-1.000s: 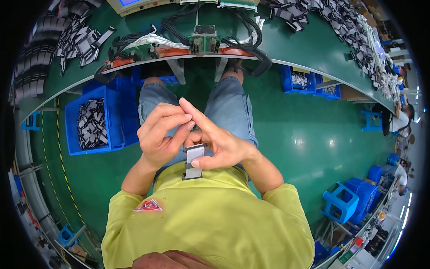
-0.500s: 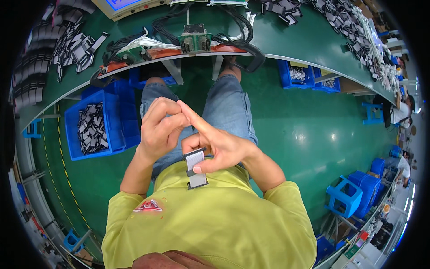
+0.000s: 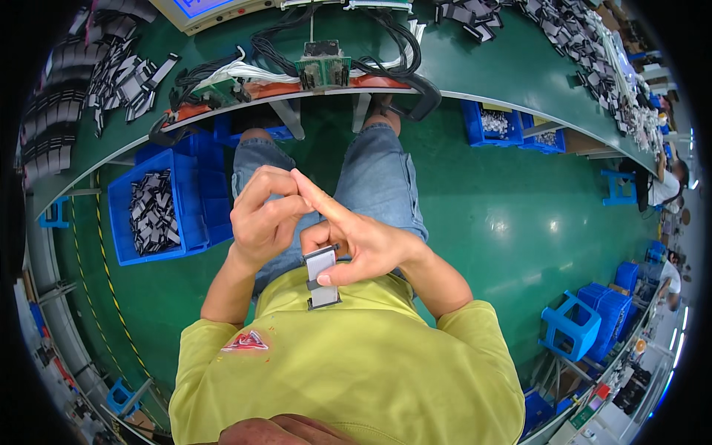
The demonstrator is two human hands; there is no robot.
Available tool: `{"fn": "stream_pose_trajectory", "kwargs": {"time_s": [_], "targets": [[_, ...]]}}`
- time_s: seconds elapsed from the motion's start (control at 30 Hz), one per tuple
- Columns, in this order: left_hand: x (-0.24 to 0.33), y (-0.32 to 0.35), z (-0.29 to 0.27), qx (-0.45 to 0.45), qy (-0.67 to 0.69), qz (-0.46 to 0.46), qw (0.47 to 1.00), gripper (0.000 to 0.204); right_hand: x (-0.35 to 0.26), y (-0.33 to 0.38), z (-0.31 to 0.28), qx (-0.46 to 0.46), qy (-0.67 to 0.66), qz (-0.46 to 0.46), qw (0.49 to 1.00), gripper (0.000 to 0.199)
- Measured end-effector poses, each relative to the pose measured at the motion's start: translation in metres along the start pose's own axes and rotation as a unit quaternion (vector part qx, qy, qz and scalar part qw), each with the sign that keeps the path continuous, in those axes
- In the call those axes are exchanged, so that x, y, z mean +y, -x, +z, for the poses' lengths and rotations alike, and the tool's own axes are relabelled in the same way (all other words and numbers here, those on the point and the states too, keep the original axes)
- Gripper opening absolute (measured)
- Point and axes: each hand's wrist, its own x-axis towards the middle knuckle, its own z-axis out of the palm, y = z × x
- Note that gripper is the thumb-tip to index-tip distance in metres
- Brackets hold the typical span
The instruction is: The recorder is testing electronic ribbon cables using a specialized testing device on a factory assembly line.
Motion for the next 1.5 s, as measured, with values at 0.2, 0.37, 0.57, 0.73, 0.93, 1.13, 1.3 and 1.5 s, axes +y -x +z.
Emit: {"fn": "stream_pose_trajectory", "kwargs": {"time_s": [0.2, 0.37, 0.57, 0.73, 0.93, 1.13, 1.3, 1.5], "targets": [[0.005, 0.002, 0.003, 0.038, 0.049, -0.045, 0.997, 0.029, -0.002, -0.002, 0.000, -0.014, 0.047, -0.047, 0.998, 0.124], [0.010, -0.001, 0.003, 0.049, 0.046, -0.073, 0.995, 0.029, 0.000, -0.004, 0.000, -0.002, 0.058, -0.052, 0.997, 0.123], [0.023, -0.006, -0.001, 0.027, 0.028, -0.114, 0.993, 0.029, 0.015, -0.008, 0.001, 0.070, 0.167, -0.087, 0.980, 0.122], [0.025, -0.005, -0.008, 0.014, 0.074, -0.161, 0.984, 0.029, 0.012, -0.010, 0.004, 0.108, 0.242, -0.108, 0.958, 0.123], [0.032, -0.001, -0.005, 0.013, 0.112, -0.191, 0.975, 0.027, 0.014, -0.008, 0.003, 0.109, 0.243, -0.088, 0.960, 0.122], [0.036, 0.002, 0.004, 0.053, 0.121, -0.227, 0.965, 0.017, 0.009, -0.014, 0.008, 0.129, 0.287, -0.117, 0.942, 0.122], [0.036, 0.005, 0.009, 0.087, 0.140, -0.251, 0.954, 0.011, 0.014, -0.013, 0.004, 0.117, 0.270, -0.111, 0.949, 0.122], [0.037, 0.011, 0.016, 0.048, 0.163, -0.238, 0.956, 0.011, 0.008, -0.010, 0.002, 0.134, 0.319, -0.102, 0.933, 0.123]]}}
